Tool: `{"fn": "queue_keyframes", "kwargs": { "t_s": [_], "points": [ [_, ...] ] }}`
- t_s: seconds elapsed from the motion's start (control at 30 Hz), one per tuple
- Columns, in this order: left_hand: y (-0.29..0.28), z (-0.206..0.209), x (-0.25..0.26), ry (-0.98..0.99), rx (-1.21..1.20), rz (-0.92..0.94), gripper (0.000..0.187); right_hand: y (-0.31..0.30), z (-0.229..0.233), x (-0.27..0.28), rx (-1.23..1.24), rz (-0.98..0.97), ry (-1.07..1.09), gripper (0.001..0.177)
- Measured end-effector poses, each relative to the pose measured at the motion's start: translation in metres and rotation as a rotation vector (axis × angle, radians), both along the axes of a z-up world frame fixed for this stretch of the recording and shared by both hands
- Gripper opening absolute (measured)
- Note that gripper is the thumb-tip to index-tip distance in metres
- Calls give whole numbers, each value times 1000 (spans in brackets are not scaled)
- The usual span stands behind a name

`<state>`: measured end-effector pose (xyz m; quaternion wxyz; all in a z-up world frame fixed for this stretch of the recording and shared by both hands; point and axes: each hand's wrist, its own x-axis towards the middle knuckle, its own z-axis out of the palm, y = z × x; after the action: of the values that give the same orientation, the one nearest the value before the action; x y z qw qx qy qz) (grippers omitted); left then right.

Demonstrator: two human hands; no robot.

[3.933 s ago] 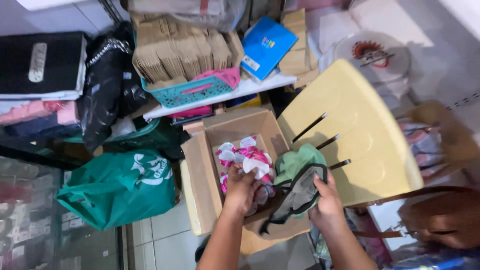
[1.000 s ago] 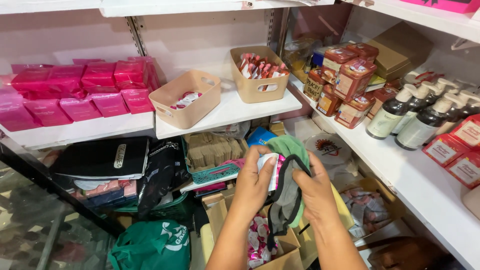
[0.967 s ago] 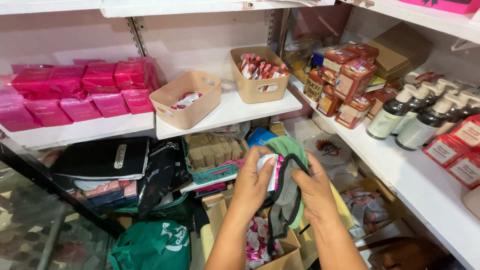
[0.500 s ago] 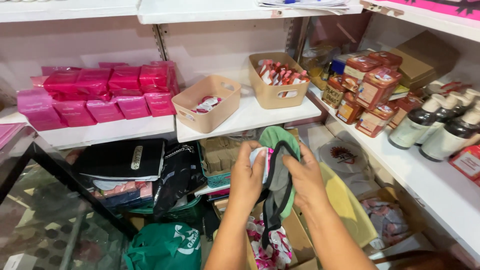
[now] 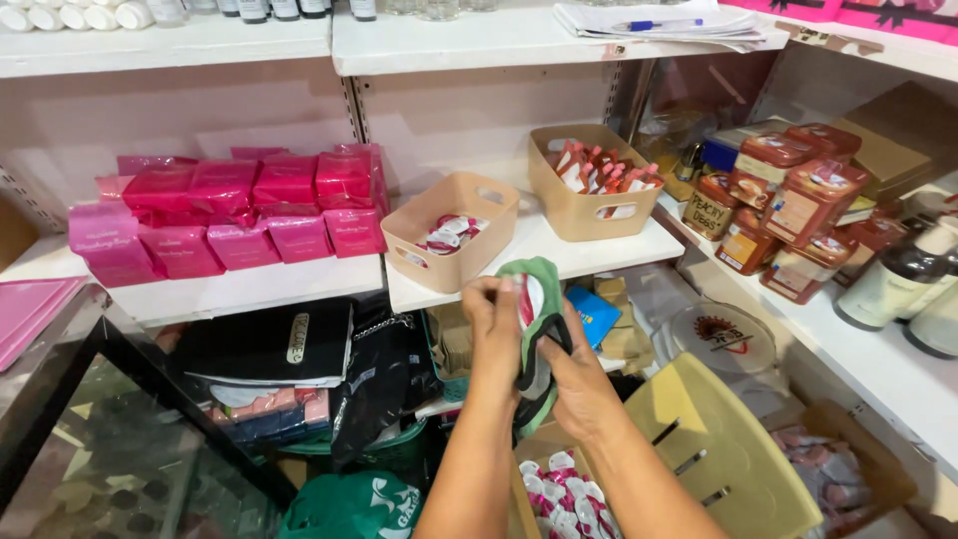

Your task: The person organizes beauty products by moving small packages from a plastic bag and a large box into smaller beige bins on a shelf and by handling a green cloth.

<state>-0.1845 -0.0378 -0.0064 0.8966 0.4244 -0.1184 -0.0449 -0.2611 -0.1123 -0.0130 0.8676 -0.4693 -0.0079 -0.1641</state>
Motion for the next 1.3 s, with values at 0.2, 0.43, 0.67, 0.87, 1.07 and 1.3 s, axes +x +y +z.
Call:
{"fn": "queue_keyframes", "kwargs": {
  "t_s": [0.2,0.43,0.67,0.87,1.07,1.3],
  "points": [
    [12,-3,20,-295,492,450,18,4,-6,47,-89,-126,-119,61],
    [51,27,11,-663,540,482,72,16,31,87,-140,-333,-84,36],
    [42,-8,84,-271,92,230,60,18,30,120,-103,-281,-4,38],
    [41,-7,182,-260,315,518,54,-2,17,119,-135,-375,50,39],
    [40,-29,264,-252,768,679,43,-31,5,111,-68,-474,170,40],
    [42,-40,247,-545,664,824,29,-60,-16,92,-70,-489,226,35]
  ]
}}
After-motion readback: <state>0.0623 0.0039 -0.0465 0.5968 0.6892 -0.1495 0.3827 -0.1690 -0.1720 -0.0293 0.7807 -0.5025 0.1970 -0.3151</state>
